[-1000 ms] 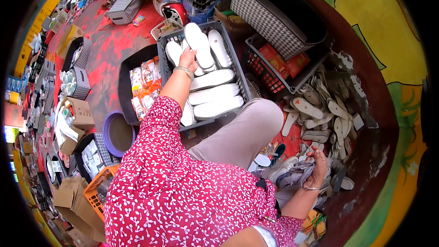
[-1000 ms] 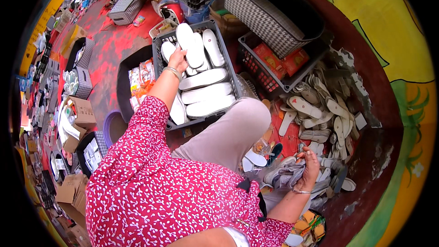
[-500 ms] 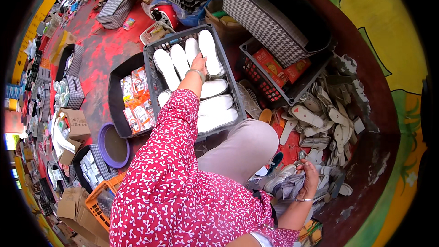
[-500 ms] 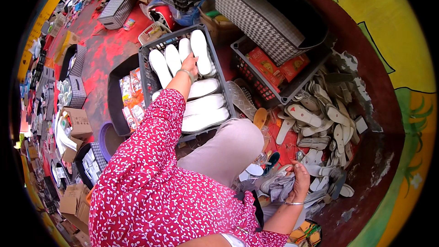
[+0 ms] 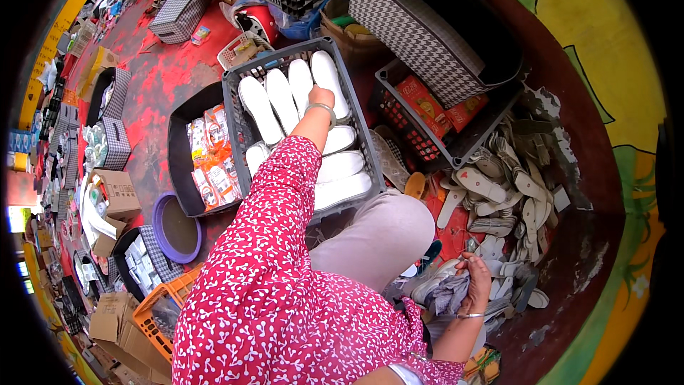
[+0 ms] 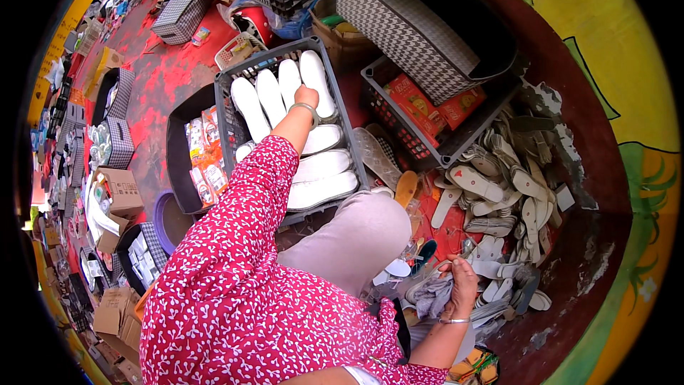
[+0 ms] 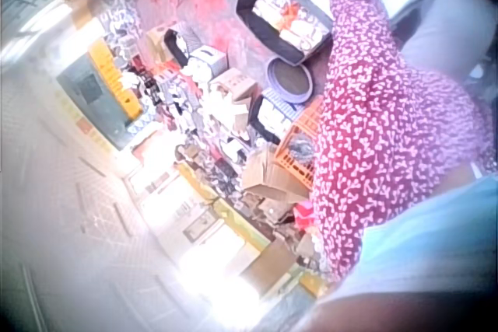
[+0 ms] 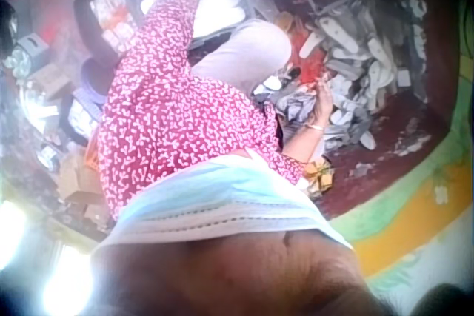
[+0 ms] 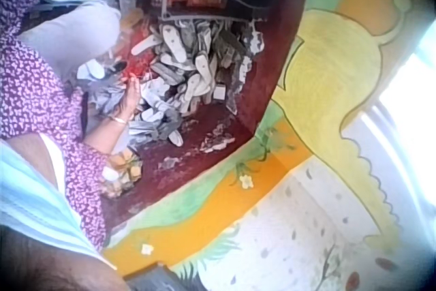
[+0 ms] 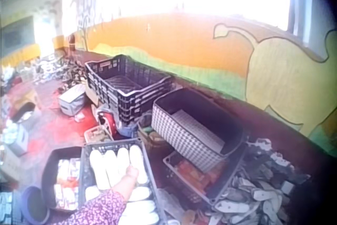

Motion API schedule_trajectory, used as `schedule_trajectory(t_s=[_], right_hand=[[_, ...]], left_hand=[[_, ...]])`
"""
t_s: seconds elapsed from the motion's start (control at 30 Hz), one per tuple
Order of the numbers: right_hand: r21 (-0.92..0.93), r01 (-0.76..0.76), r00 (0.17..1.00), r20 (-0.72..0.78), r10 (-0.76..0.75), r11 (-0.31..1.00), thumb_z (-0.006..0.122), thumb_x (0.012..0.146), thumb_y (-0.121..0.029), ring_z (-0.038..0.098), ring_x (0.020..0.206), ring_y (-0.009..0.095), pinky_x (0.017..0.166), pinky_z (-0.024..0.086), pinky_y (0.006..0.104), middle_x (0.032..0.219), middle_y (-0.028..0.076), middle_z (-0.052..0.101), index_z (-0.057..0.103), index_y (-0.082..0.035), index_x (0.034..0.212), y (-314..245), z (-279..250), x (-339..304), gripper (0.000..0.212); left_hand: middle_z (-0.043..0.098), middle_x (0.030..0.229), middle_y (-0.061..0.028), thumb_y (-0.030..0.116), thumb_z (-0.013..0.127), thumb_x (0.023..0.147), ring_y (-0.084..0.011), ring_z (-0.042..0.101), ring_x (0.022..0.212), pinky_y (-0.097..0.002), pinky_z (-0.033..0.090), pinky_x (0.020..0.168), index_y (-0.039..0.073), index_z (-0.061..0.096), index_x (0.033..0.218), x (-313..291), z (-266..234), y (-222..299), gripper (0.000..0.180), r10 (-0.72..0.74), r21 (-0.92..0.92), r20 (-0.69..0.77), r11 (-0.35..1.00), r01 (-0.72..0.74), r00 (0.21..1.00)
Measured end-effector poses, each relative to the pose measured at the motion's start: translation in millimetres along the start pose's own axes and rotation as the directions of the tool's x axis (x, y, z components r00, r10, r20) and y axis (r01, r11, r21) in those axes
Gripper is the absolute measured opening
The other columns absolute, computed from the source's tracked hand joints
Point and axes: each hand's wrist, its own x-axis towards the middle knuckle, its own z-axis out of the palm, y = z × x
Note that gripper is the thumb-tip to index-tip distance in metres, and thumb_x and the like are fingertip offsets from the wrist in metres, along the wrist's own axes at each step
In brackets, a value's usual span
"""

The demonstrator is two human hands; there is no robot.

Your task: The person sorts white shoe insoles from a large pile into a black plastic crate by hand, handling them in small stacks and placing them neatly.

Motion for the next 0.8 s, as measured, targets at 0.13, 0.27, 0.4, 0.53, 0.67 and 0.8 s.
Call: schedule_trajectory(t_s=[0.13, 0.27, 0.4, 0.53, 0.67, 0.8], right_hand=[[-0.017, 0.012, 1.000, 0.013, -0.011, 1.000, 0.055, 0.089, -0.013, 0.055, 0.063, 0.014, 0.060, 0.044, 0.0240, 0.072, 0.009, 0.062, 0.060, 0.006, 0.097, 0, 2, -3, 0.022], [-0.013, 0.027, 1.000, 0.014, -0.027, 1.000, 0.054, 0.089, -0.013, 0.055, 0.063, 0.014, 0.060, 0.044, 0.0237, 0.073, 0.009, 0.062, 0.060, 0.005, 0.097, -1, 3, -10, 0.021], [-0.021, 0.027, 0.999, 0.047, -0.026, 0.999, 0.053, 0.089, -0.014, 0.055, 0.064, 0.014, 0.061, 0.044, 0.0238, 0.073, 0.009, 0.062, 0.060, 0.004, 0.098, -5, 6, -11, 0.022], [-0.041, 0.071, 0.995, 0.072, -0.068, 0.997, 0.053, 0.090, -0.015, 0.056, 0.065, 0.014, 0.062, 0.044, 0.0244, 0.074, 0.009, 0.062, 0.060, 0.004, 0.100, -2, -1, -10, 0.022], [0.046, 0.138, 0.984, 0.111, -0.142, 0.989, 0.053, 0.090, -0.015, 0.056, 0.066, 0.013, 0.064, 0.044, 0.0237, 0.075, 0.007, 0.062, 0.061, 0.003, 0.101, -4, -1, -14, 0.023], [0.006, 0.145, 0.985, 0.098, -0.145, 0.989, 0.052, 0.091, -0.020, 0.056, 0.063, 0.012, 0.061, 0.046, 0.0243, 0.072, 0.003, 0.060, 0.061, 0.001, 0.102, -1, -3, -15, 0.025]], left_hand=[[0.047, 0.125, -0.0284, 0.011, 0.047, 0.086, -0.0379, 0.043, 0.120, -0.0390, 0.035, 0.101, -0.005, 0.046, 0.123, -15, -4, 11, 0.040, -0.029, -0.017, -0.149, 0.999, 0.027, 0.988], [0.041, 0.132, -0.0256, 0.011, 0.053, 0.083, -0.0374, 0.035, 0.125, -0.0403, 0.031, 0.104, -0.004, 0.044, 0.124, -35, -2, -5, 0.045, 0.547, 0.402, -0.197, 0.802, -0.442, 0.813], [0.036, 0.136, -0.0249, 0.014, 0.047, 0.086, -0.0384, 0.032, 0.129, -0.0400, 0.027, 0.107, -0.003, 0.038, 0.132, -12, 10, -41, 0.049, 0.564, 0.488, 0.229, 0.638, -0.595, 0.793], [0.038, 0.135, -0.0264, 0.020, 0.045, 0.089, -0.0370, 0.031, 0.130, -0.0410, 0.024, 0.109, -0.010, 0.036, 0.129, 23, 4, -42, 0.051, 0.535, 0.581, 0.474, 0.407, -0.705, 0.700], [0.052, 0.119, -0.0267, 0.020, 0.054, 0.084, -0.0402, 0.046, 0.113, -0.0439, 0.037, 0.098, -0.001, 0.054, 0.118, -7, -13, -19, 0.040, 0.572, 0.243, 0.154, 0.769, -0.592, 0.806], [0.063, 0.098, -0.0218, 0.020, 0.054, 0.085, -0.0372, 0.056, 0.098, -0.0401, 0.042, 0.092, -0.001, 0.065, 0.097, -72, -36, 3, 0.026, 0.748, 0.063, 0.112, 0.652, -0.756, 0.654]])
